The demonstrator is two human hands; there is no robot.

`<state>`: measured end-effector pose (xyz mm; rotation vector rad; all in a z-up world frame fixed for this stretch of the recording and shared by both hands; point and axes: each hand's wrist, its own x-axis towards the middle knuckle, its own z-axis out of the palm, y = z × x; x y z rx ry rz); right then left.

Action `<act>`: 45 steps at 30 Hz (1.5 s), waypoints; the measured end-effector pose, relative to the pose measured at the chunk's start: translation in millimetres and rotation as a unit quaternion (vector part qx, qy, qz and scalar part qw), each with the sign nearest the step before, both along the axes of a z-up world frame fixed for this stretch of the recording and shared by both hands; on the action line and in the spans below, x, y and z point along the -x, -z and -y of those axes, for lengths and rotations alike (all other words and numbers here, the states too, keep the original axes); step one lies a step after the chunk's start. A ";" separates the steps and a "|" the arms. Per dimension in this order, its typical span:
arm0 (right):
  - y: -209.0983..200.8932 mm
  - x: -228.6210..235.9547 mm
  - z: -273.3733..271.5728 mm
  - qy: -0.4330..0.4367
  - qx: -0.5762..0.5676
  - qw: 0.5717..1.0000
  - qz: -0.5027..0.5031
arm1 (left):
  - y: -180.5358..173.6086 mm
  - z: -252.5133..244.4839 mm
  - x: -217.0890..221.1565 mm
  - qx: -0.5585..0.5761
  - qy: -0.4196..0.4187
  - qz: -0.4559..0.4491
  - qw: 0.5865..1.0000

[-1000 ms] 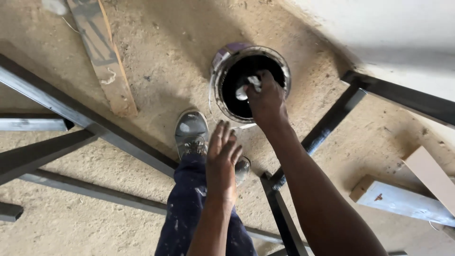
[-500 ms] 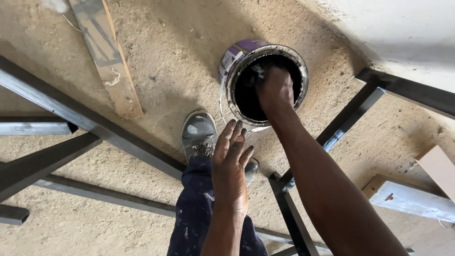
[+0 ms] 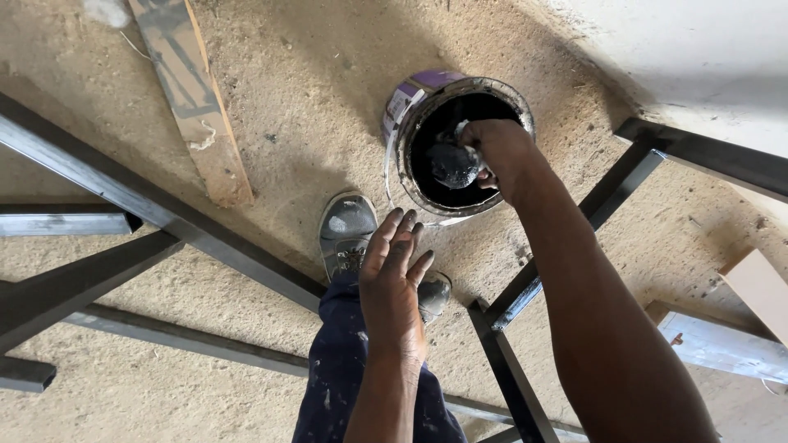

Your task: Painting metal frame structures by dipping a cloth into a paint can and wiping it onto the metal surfaces.

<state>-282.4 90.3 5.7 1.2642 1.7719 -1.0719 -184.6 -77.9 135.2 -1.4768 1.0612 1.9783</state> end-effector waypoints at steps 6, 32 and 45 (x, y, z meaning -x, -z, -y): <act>-9.9 -0.4 4.2 -0.010 -0.016 1.000 0.007 | -6.5 6.5 5.7 0.005 -0.010 -0.012 1.000; 90.9 -40.1 -23.8 -0.670 -0.044 0.689 -0.274 | -27.3 11.7 32.8 0.109 -0.035 0.062 0.991; -23.4 -58.1 -115.3 -0.618 0.059 0.675 -0.399 | -10.3 -26.7 7.4 0.020 0.104 -0.043 0.993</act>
